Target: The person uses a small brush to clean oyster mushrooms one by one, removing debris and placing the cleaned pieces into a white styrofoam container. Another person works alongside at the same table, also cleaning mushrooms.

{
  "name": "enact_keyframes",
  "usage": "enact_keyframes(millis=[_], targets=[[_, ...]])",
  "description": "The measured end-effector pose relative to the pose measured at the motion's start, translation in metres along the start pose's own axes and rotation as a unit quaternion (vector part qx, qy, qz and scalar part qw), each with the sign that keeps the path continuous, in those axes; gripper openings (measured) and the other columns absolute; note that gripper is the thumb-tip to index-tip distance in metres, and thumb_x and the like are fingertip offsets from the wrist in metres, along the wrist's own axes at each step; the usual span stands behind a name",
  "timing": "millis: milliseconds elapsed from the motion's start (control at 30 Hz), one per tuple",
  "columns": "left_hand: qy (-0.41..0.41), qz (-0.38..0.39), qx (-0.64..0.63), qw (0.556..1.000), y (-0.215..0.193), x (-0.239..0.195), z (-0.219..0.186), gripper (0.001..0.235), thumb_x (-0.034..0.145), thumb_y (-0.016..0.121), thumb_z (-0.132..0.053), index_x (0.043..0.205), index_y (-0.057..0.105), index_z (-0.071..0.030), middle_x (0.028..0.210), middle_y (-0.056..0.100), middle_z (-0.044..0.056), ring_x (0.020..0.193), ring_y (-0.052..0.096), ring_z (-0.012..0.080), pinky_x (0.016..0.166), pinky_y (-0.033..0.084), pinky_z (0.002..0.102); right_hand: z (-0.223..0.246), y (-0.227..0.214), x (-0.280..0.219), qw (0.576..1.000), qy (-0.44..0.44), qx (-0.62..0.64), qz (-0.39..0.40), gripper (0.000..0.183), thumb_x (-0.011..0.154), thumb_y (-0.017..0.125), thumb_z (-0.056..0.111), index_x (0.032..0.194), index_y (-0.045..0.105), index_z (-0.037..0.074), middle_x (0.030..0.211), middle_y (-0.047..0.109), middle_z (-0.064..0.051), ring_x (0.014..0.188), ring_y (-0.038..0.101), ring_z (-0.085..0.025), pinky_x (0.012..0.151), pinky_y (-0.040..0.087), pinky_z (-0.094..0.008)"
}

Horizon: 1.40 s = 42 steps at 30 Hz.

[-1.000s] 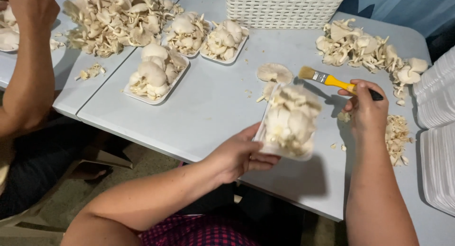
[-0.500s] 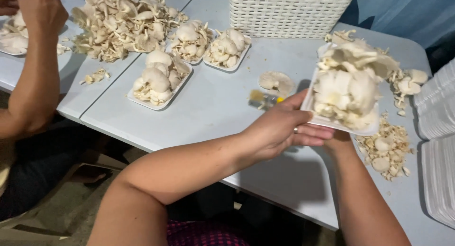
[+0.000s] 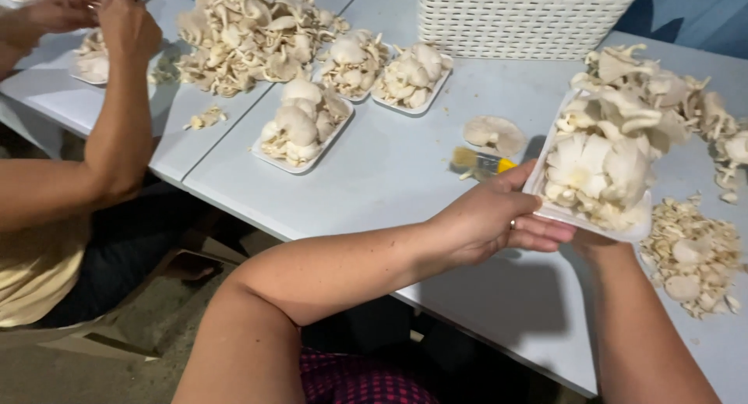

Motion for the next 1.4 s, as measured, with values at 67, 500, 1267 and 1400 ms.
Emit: enact_keyframes(millis=[67,500,1267,1400], targets=[[-0.001,-0.007,0.009,1.000,-0.001,-0.014,-0.006,0.072,0.104,0.036,-0.004,0.167,0.004,-0.010,0.119,0.053,0.052,0.107,0.063,0.0496,0.090,0.057,0.055,-0.006,-0.014,0.000,1.000,-0.002,0.004,0.003,0.045,0.102,0.068,0.029,0.146,0.061,0.018,0.121,0.070,-0.001,0.093,0.064,-0.008,0.073,0.051,-0.022],[0.031,-0.098,-0.046,0.994,-0.102,-0.092,-0.020,0.072,0.099,0.048,0.002,0.166,0.026,-0.013,0.124,0.067,0.030,0.089,0.076,0.0332,0.062,0.068,0.034,-0.006,-0.073,-0.002,0.998,0.054,-0.021,-0.014,0.047,0.113,0.046,0.048,0.157,0.043,0.033,0.112,0.073,0.005,0.062,0.051,0.009,0.045,0.030,-0.011],[-0.055,-0.299,0.025,0.952,-0.290,-0.138,-0.057,0.069,0.099,0.042,0.002,0.164,0.030,-0.017,0.120,0.071,0.032,0.086,0.077,0.0283,0.066,0.066,0.034,-0.088,-0.101,0.045,0.998,-0.003,0.003,0.055,0.024,0.130,0.040,0.045,0.146,0.044,0.027,0.120,0.070,0.003,0.066,0.050,0.007,0.073,0.052,-0.012],[-0.093,-0.305,0.052,0.946,-0.307,-0.131,-0.058,0.069,0.102,0.041,0.000,0.165,0.024,-0.022,0.113,0.073,0.031,0.087,0.077,0.0283,0.067,0.066,0.034,-0.045,-0.087,0.021,0.999,-0.025,-0.028,0.033,0.035,0.128,0.041,0.045,0.158,0.043,0.026,0.117,0.068,-0.002,0.067,0.049,0.001,0.072,0.048,-0.016]])
Point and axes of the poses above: each hand's wrist, its own x-axis towards the middle knuckle, its own y-axis out of the palm, z = x × y, the point moved 8 cm from there along x, towards the middle knuckle
